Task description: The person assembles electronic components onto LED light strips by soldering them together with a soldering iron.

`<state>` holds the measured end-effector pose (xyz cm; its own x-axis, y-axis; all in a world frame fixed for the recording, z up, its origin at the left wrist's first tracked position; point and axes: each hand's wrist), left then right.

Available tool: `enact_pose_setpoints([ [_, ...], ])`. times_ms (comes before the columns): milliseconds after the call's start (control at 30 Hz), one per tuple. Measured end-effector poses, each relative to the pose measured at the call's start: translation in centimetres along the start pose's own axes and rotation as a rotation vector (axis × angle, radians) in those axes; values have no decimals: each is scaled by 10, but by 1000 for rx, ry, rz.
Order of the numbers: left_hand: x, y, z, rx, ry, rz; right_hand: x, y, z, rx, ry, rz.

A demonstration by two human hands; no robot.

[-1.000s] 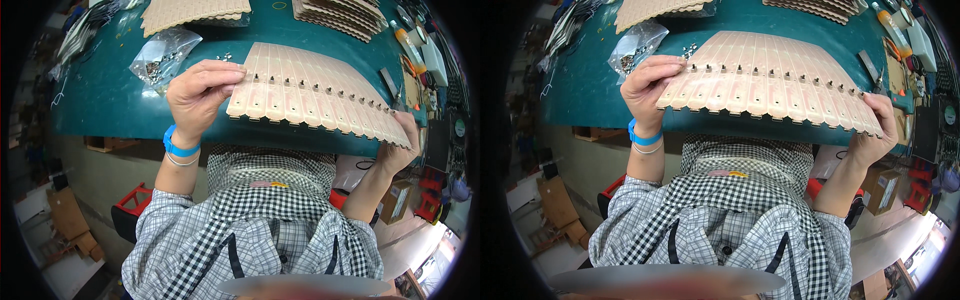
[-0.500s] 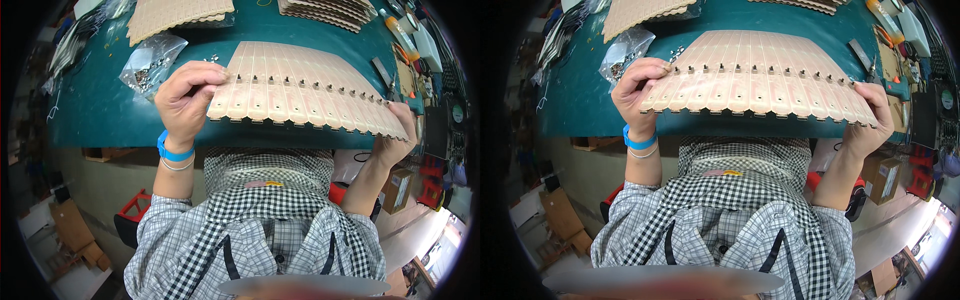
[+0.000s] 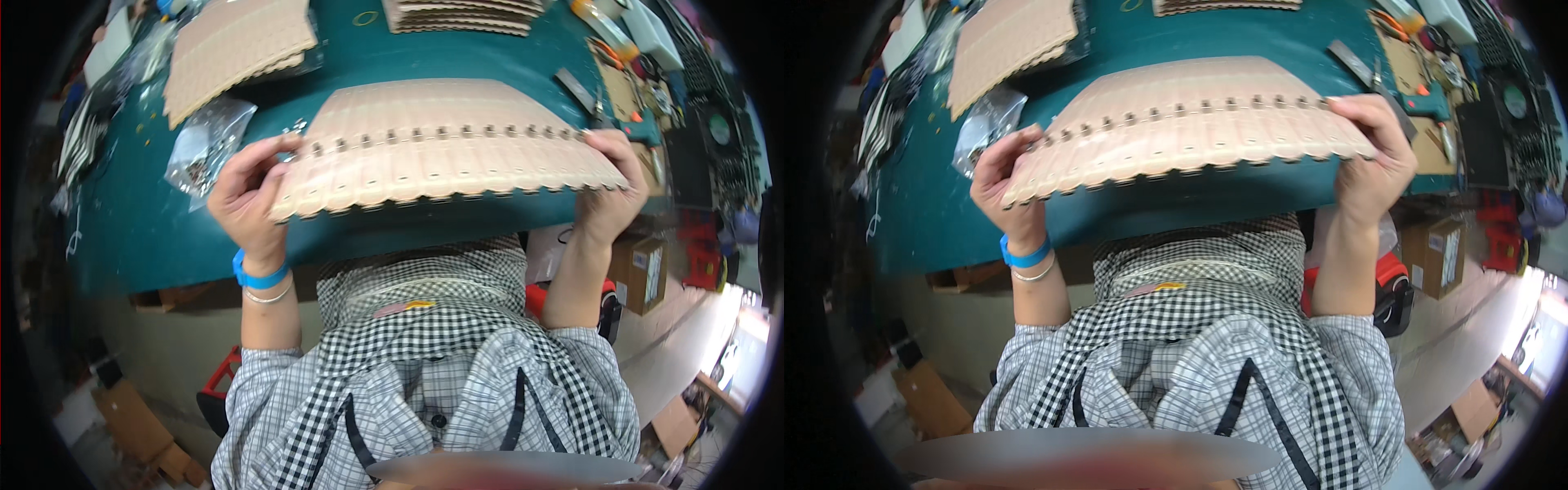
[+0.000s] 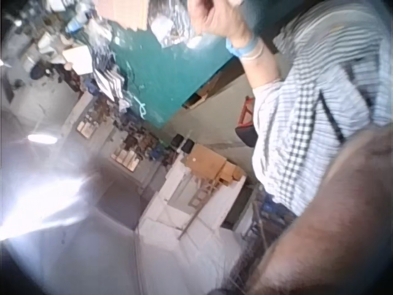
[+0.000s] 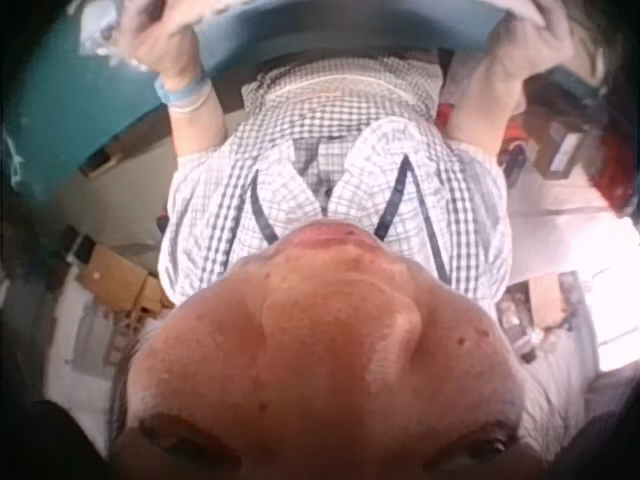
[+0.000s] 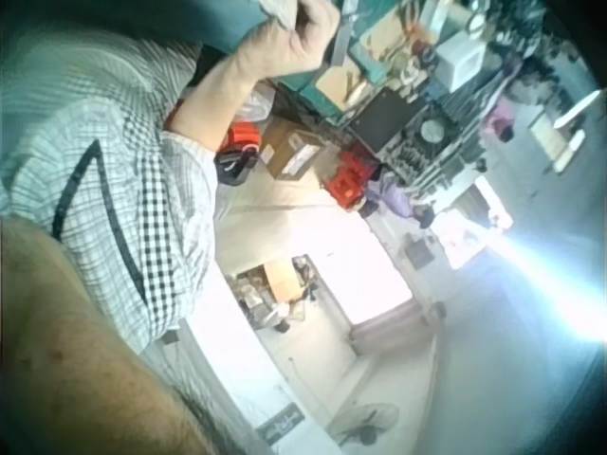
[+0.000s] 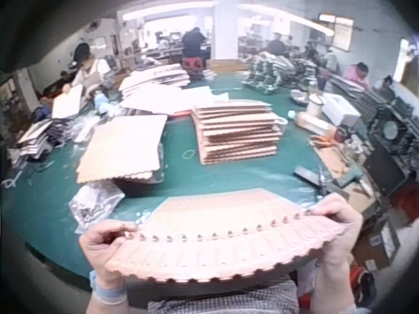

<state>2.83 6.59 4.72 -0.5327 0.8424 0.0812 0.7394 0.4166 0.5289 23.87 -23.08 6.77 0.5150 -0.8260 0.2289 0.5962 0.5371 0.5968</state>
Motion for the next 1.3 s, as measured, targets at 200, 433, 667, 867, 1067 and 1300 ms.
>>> enact_pose_setpoints([
  [200,10,-3,14,-51,10,38,-4,4,4,43,32,24],
  [433,12,-1,14,-107,12,46,-5,10,1,63,160,77],
  [667,16,-4,-8,-150,239,65,-4,9,-1,118,53,95],
  [867,1,-3,-39,-180,309,101,-6,10,1,135,83,95],
  [1067,-8,4,-38,-200,444,-2,2,14,4,130,83,214],
  [1300,-5,1,-38,-200,428,7,7,34,13,182,-142,403],
])
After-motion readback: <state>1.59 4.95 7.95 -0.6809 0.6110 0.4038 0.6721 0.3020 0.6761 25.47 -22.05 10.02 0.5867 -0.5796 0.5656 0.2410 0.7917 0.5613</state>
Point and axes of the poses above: each hand's wrist, its own y-axis towards the middle knuckle, its own x-axis out of the back of the hand, z = x × y, and after that the axes turned 15 degrees about z, right-handed
